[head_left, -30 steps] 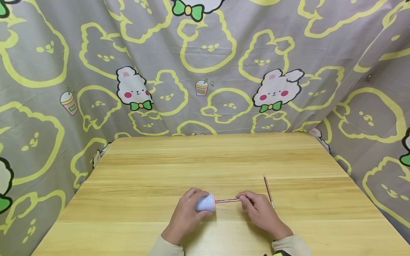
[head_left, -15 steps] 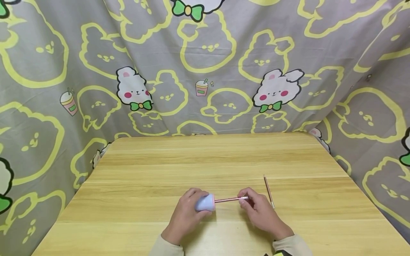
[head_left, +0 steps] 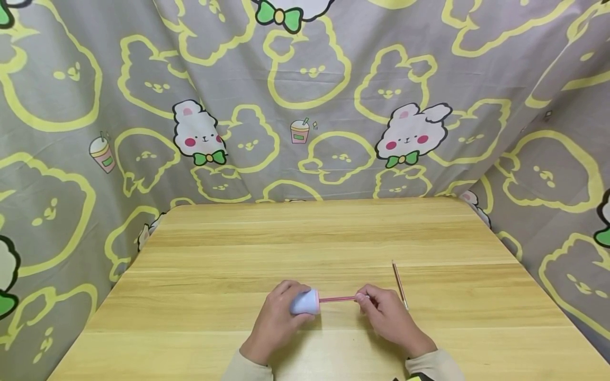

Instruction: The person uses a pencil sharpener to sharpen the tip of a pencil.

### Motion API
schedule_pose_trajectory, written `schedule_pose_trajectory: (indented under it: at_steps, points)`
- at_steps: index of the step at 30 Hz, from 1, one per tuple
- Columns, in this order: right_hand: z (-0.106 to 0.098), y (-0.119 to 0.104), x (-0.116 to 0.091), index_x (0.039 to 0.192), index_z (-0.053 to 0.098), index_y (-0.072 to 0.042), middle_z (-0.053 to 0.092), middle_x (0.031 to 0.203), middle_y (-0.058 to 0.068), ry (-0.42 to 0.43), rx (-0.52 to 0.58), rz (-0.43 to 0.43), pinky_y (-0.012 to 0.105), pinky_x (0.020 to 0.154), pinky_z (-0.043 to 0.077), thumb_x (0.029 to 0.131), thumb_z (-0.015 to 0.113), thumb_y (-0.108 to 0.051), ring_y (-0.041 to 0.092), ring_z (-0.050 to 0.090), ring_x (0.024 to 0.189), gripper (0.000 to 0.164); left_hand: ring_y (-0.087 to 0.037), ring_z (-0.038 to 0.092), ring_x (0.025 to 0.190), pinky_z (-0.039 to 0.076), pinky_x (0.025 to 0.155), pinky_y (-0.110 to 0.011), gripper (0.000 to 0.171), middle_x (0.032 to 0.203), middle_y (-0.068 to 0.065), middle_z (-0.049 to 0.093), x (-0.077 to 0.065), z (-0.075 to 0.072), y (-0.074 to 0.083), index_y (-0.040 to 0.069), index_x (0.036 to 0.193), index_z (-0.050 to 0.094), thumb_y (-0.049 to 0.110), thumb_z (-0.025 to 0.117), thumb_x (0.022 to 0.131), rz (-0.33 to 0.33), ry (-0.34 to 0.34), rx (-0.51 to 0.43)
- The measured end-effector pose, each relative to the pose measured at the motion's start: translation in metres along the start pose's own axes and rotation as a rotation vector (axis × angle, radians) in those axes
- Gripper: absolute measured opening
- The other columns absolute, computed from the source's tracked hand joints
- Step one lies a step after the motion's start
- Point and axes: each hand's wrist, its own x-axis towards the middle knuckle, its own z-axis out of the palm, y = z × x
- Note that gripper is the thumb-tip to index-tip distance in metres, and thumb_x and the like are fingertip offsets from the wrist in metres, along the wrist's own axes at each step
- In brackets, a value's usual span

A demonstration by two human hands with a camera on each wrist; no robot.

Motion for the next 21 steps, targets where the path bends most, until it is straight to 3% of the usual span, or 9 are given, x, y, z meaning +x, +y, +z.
schedule_pose_trajectory:
  at_steps: [6,14,21]
  points:
    - [0.001,-0.0007,-0.0001,0.104,0.062,-0.002,0.056,0.065,-0.006,0.002,0.0,0.0,0.02,0.043,0.039,0.096,0.057,-0.002,-0.002,0.042,0.052,0.009,-0.023,0.061,0.094,0.055,0.074,-0.036,0.047,0.107,-0.006,0.062,0.0003,0.0,-0.0002,0.007,0.109,0.068,0.013,0.088,0.068,0.0,0.002,-0.003]
    - [0.0,-0.0005,-0.0009,0.103,0.057,-0.006,0.055,0.068,-0.006,-0.058,0.039,-0.019,0.02,0.044,0.039,0.096,0.059,-0.005,-0.002,0.041,0.055,0.008,-0.023,0.061,0.093,0.055,0.073,-0.036,0.047,0.107,-0.006,0.062,-0.0002,-0.0004,-0.0007,0.007,0.109,0.068,0.013,0.089,0.068,0.002,0.004,-0.005]
    - [0.0003,0.0037,-0.0009,0.096,0.056,-0.012,0.062,0.071,-0.003,-0.058,0.004,-0.03,0.021,0.047,0.044,0.096,0.058,-0.005,0.006,0.054,0.058,0.007,-0.024,0.062,0.094,0.056,0.075,-0.036,0.046,0.107,-0.006,0.062,-0.0001,-0.0005,-0.0002,0.006,0.11,0.067,0.013,0.088,0.069,0.004,-0.005,-0.001]
